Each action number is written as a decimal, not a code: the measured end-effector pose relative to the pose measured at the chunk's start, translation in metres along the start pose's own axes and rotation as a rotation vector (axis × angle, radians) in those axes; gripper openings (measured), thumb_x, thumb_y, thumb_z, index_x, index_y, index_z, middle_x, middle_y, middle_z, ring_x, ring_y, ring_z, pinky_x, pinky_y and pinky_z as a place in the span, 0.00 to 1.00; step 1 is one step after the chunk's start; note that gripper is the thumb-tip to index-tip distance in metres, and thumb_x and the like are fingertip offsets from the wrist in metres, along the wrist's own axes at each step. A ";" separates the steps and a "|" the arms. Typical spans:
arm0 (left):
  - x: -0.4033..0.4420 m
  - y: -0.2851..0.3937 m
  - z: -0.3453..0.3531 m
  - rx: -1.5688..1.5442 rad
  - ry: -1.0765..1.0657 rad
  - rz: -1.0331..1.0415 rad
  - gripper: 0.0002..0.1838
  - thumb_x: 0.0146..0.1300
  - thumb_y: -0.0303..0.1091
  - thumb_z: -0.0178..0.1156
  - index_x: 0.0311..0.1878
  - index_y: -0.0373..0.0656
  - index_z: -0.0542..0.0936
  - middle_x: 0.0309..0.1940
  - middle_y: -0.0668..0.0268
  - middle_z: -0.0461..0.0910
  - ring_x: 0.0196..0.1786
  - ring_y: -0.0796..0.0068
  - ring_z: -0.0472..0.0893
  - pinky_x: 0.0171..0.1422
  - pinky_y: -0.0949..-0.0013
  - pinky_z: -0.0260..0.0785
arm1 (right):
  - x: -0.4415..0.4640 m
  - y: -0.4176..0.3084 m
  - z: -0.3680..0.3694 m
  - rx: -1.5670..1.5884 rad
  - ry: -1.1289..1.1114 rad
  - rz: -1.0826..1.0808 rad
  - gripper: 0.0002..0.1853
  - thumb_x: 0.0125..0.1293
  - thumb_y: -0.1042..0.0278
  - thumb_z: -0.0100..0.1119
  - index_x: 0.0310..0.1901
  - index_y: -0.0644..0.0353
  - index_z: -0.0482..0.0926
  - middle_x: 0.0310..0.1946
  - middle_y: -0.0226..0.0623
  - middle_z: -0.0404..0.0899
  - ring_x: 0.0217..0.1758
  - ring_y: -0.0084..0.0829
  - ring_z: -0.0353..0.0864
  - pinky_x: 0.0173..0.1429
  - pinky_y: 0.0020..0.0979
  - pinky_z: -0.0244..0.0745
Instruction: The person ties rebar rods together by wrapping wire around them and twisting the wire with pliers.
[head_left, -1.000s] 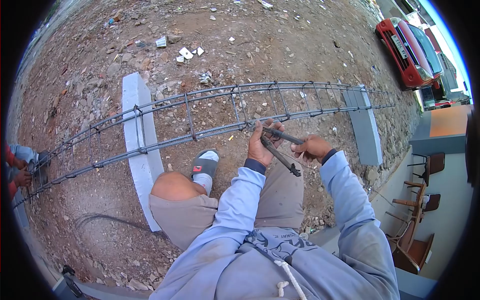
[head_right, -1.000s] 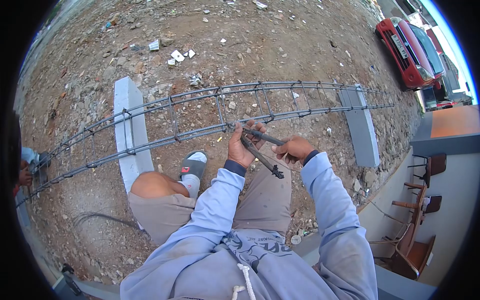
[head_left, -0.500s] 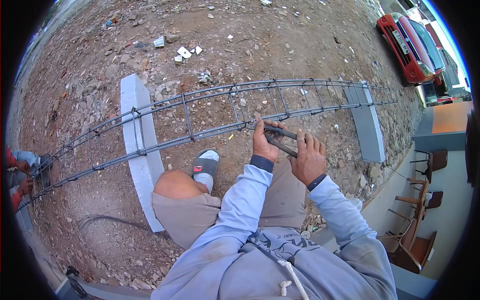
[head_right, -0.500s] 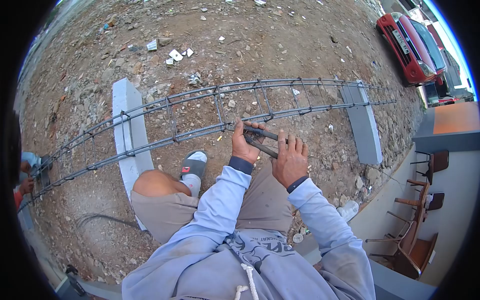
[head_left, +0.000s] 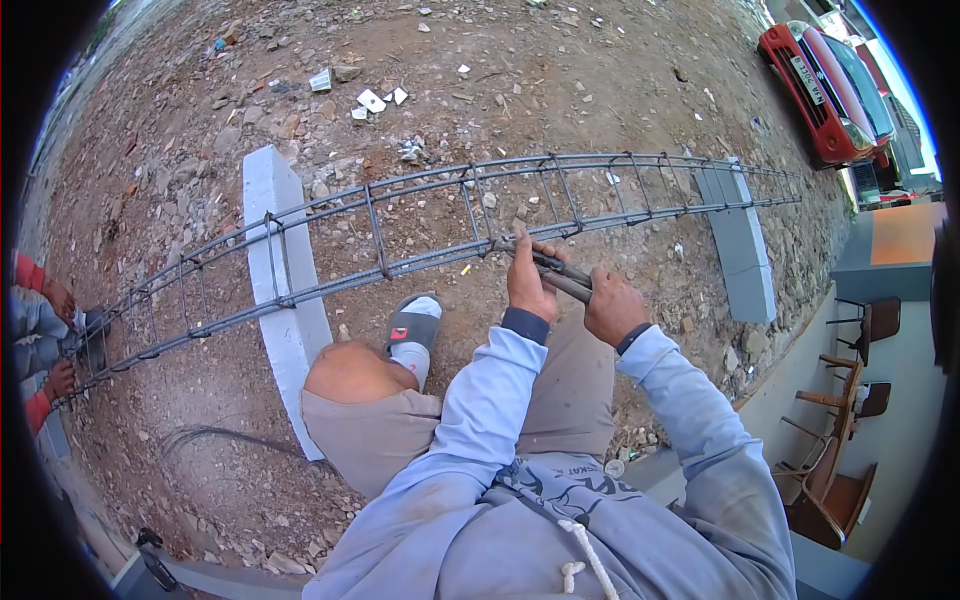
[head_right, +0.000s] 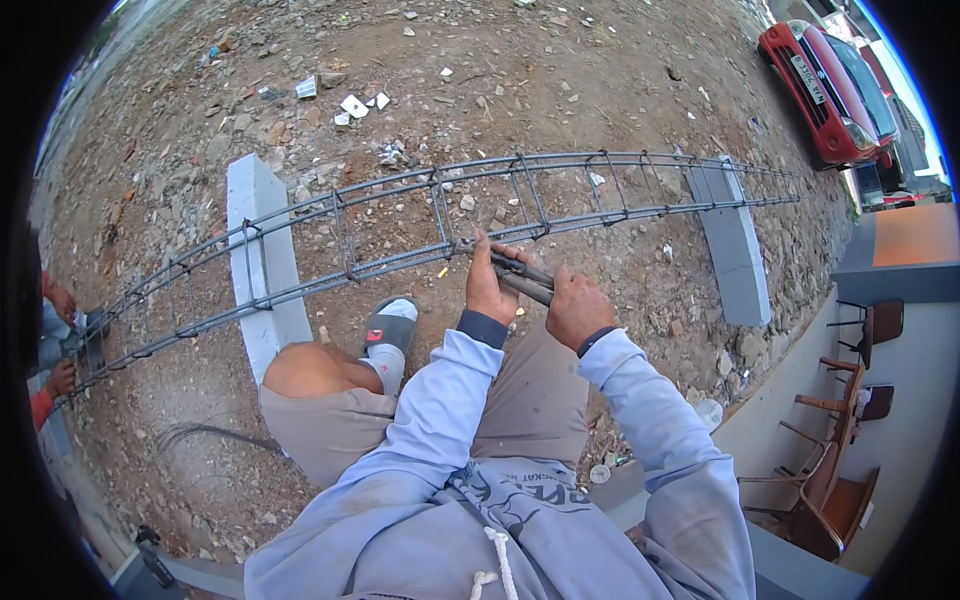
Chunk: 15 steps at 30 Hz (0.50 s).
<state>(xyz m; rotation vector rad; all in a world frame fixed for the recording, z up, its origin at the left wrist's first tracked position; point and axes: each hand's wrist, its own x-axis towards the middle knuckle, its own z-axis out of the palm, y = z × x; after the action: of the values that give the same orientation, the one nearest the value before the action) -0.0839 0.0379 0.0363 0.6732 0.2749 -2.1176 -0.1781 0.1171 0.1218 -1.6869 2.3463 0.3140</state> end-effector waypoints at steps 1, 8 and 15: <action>-0.002 0.001 -0.001 0.032 -0.006 0.013 0.21 0.62 0.56 0.56 0.30 0.47 0.70 0.23 0.66 0.73 0.30 0.66 0.77 0.44 0.55 0.72 | 0.002 0.000 -0.002 0.032 -0.063 0.010 0.14 0.55 0.68 0.53 0.42 0.64 0.70 0.34 0.55 0.78 0.40 0.52 0.80 0.46 0.49 0.74; -0.008 0.004 -0.011 0.204 -0.064 0.016 0.24 0.58 0.60 0.59 0.35 0.46 0.73 0.28 0.67 0.76 0.36 0.68 0.79 0.46 0.57 0.73 | 0.007 0.007 -0.005 0.162 -0.273 -0.126 0.17 0.58 0.58 0.59 0.36 0.68 0.75 0.31 0.57 0.79 0.36 0.49 0.82 0.40 0.46 0.77; -0.021 0.012 0.002 -0.039 -0.262 -0.114 0.22 0.61 0.57 0.57 0.45 0.48 0.76 0.40 0.62 0.81 0.46 0.65 0.80 0.54 0.54 0.72 | 0.014 0.001 -0.044 1.003 -1.090 0.287 0.21 0.57 0.52 0.65 0.28 0.67 0.76 0.19 0.41 0.78 0.18 0.28 0.79 0.17 0.28 0.73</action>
<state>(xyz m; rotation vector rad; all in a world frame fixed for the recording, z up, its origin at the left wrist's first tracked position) -0.0653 0.0444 0.0501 0.3588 0.2131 -2.2744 -0.1856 0.0916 0.1590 -0.4602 1.4311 0.0302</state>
